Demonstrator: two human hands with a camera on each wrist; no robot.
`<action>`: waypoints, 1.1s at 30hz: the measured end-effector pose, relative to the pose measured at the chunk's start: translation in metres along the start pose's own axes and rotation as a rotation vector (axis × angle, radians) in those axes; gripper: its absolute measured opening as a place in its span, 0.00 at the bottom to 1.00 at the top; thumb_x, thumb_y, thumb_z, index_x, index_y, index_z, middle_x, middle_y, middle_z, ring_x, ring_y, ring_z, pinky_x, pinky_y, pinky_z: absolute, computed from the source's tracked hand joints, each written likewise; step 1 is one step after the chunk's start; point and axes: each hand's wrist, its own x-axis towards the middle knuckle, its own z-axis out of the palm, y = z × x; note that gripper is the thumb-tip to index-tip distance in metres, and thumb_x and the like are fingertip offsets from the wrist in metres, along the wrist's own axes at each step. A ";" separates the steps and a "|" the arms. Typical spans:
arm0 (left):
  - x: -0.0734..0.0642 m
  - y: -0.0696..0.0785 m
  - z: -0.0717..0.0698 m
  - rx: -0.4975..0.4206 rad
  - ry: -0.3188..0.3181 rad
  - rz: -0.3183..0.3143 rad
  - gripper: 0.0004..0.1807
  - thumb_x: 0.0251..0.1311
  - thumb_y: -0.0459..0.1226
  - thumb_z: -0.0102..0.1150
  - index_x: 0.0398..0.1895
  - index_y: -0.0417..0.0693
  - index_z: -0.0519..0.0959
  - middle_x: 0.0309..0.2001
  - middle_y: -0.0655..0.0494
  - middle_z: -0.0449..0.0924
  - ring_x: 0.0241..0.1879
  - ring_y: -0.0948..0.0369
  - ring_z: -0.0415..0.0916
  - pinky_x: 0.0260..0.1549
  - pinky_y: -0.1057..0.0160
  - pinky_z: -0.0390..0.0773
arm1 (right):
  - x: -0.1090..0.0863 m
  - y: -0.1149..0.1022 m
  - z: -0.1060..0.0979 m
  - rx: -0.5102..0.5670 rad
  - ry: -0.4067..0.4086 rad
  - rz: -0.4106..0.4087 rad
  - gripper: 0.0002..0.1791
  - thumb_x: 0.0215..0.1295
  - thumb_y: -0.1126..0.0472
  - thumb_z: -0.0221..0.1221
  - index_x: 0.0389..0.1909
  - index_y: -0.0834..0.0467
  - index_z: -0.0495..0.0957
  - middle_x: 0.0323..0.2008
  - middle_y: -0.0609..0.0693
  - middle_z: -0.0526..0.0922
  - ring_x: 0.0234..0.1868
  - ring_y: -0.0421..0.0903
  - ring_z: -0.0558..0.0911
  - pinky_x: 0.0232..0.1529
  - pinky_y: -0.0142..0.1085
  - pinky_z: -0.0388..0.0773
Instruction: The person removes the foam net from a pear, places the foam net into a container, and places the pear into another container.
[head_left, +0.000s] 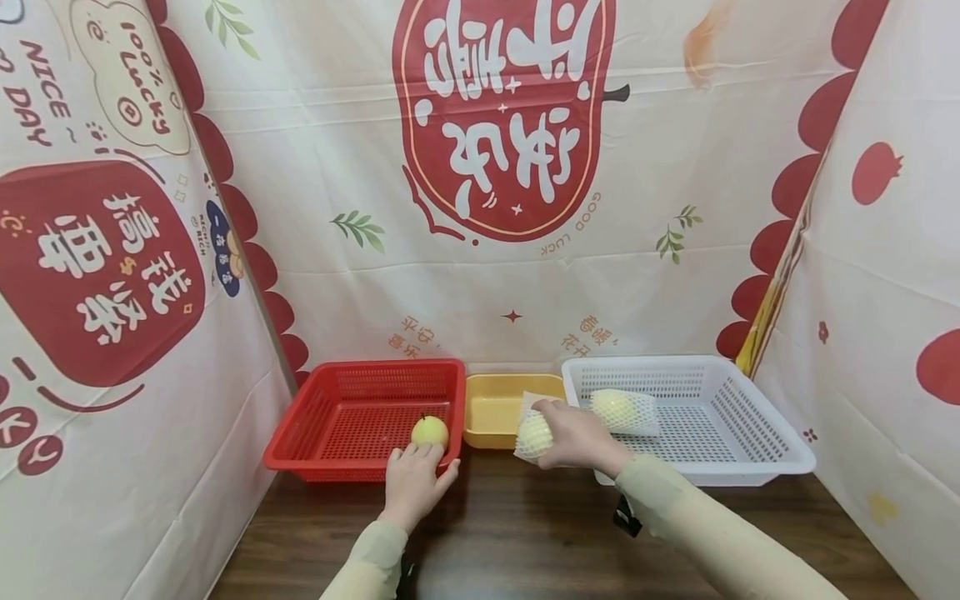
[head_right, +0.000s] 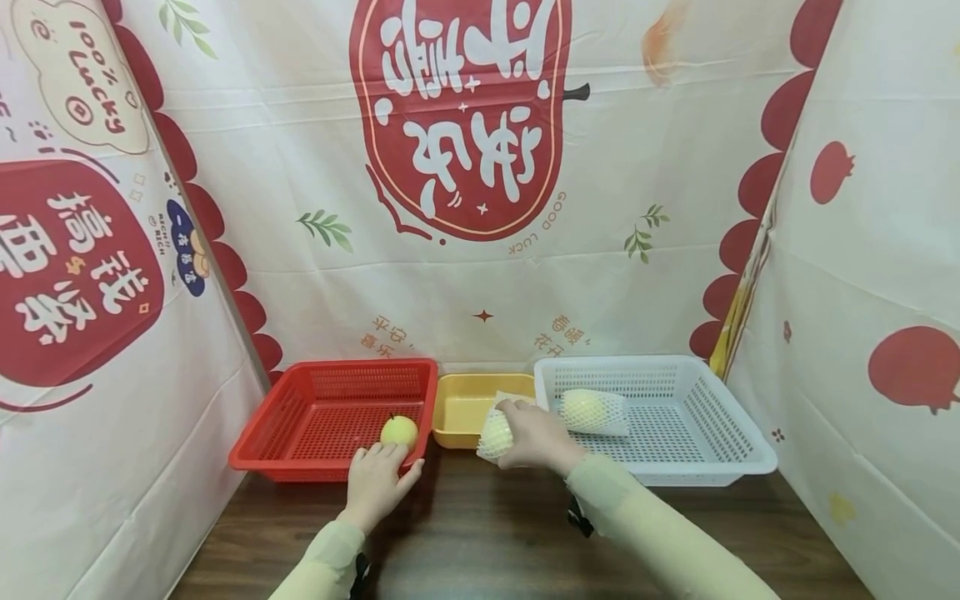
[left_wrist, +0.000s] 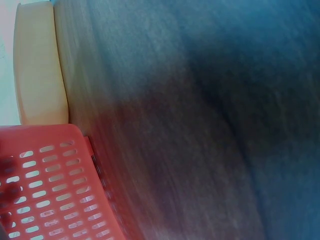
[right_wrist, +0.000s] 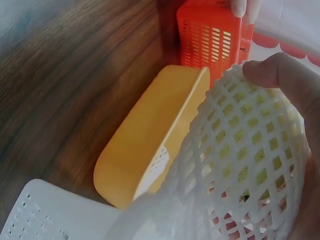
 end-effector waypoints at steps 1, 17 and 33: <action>0.000 0.000 0.000 0.000 -0.003 -0.002 0.18 0.62 0.59 0.50 0.25 0.59 0.71 0.26 0.62 0.72 0.28 0.59 0.66 0.28 0.60 0.59 | 0.000 -0.002 0.001 0.001 0.000 -0.003 0.48 0.29 0.48 0.70 0.61 0.54 0.70 0.51 0.52 0.79 0.42 0.48 0.80 0.34 0.46 0.76; 0.000 0.002 -0.003 -0.014 -0.024 -0.020 0.19 0.62 0.59 0.50 0.25 0.58 0.71 0.25 0.62 0.71 0.28 0.58 0.65 0.30 0.58 0.60 | -0.002 -0.008 0.029 0.050 -0.045 -0.035 0.52 0.27 0.49 0.73 0.62 0.55 0.69 0.52 0.56 0.79 0.46 0.53 0.80 0.41 0.47 0.77; 0.000 0.002 -0.002 -0.015 -0.019 -0.016 0.18 0.62 0.59 0.51 0.25 0.58 0.70 0.25 0.62 0.71 0.27 0.58 0.65 0.29 0.59 0.59 | -0.014 -0.009 0.051 0.087 -0.097 -0.076 0.47 0.27 0.51 0.73 0.58 0.56 0.71 0.49 0.53 0.78 0.42 0.49 0.79 0.36 0.45 0.76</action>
